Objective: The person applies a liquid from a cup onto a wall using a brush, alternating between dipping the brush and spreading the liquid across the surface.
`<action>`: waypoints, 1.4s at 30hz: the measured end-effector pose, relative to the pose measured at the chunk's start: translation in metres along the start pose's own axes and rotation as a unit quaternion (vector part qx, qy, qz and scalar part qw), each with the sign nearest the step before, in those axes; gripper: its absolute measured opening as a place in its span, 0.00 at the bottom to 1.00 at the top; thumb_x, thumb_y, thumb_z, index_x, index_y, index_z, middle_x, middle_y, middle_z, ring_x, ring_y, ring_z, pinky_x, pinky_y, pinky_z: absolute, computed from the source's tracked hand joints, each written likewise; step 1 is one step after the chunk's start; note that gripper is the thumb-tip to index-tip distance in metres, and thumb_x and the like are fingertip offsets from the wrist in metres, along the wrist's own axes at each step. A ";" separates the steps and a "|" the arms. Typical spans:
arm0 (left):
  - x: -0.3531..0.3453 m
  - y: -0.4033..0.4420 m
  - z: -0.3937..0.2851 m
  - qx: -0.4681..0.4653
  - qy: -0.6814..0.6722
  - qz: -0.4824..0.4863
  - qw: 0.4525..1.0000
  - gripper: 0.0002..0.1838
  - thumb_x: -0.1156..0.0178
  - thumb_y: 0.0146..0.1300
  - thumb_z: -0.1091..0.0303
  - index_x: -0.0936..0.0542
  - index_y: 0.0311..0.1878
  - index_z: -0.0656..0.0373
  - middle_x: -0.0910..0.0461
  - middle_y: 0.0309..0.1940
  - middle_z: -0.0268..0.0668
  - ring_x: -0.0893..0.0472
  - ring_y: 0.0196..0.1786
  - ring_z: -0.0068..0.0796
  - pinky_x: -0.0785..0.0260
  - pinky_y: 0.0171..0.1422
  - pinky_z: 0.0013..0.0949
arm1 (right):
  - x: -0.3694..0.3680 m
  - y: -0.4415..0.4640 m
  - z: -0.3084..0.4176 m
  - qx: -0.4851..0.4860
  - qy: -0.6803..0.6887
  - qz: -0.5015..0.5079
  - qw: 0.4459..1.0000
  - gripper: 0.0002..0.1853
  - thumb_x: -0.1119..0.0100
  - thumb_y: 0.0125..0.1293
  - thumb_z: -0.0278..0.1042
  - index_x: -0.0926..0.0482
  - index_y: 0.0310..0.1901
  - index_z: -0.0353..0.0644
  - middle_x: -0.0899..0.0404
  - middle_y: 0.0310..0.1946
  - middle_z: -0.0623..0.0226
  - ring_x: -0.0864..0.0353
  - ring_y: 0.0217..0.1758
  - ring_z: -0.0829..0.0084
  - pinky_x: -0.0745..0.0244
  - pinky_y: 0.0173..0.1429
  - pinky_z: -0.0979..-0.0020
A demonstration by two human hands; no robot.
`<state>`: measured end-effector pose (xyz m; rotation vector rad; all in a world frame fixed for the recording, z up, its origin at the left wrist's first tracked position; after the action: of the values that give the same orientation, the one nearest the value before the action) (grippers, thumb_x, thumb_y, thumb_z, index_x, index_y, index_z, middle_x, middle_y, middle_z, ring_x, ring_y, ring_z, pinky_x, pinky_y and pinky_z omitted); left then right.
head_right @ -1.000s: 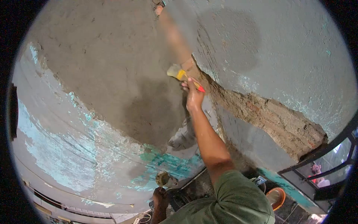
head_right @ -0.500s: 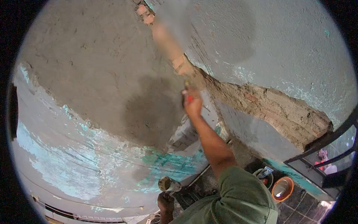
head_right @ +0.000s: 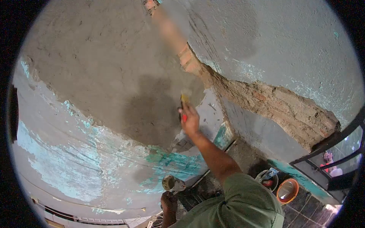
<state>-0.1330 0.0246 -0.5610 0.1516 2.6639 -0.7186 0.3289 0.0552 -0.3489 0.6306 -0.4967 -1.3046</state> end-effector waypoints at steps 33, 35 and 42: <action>0.109 0.037 -0.068 0.058 0.104 0.021 0.993 0.05 0.47 0.66 0.67 0.26 0.34 0.56 0.33 0.23 0.28 0.34 0.25 0.25 0.42 0.30 0.30 | -0.060 -0.162 0.162 0.023 0.108 0.105 0.988 0.14 0.37 0.64 0.32 0.20 0.50 0.39 0.19 0.41 0.54 0.18 0.45 0.53 0.23 0.48 0.64; 0.106 0.033 -0.070 0.060 0.080 0.018 0.995 0.06 0.49 0.67 0.66 0.25 0.36 0.57 0.33 0.23 0.29 0.34 0.25 0.25 0.42 0.30 0.30 | -0.056 -0.160 0.167 0.007 0.166 0.115 0.979 0.14 0.35 0.64 0.34 0.19 0.50 0.39 0.17 0.39 0.57 0.17 0.44 0.57 0.23 0.47 0.65; 0.102 0.031 -0.068 0.072 0.083 0.022 0.994 0.10 0.49 0.67 0.67 0.23 0.45 0.62 0.27 0.27 0.33 0.27 0.30 0.27 0.32 0.36 0.32 | -0.100 -0.129 0.021 -0.433 0.631 -0.061 0.641 0.10 0.42 0.68 0.29 0.20 0.46 0.31 0.18 0.42 0.59 0.16 0.44 0.65 0.19 0.51 0.68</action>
<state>-0.2437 0.0858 -0.5602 0.3195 2.7533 -0.9213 0.2019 0.1316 -0.4191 0.5731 1.3050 -0.7586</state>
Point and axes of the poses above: each hand's wrist, its own y-axis towards the middle knuckle, its own x-axis out of the back of the hand, z = x × y, the point moved 9 cm from there along y, towards the middle knuckle
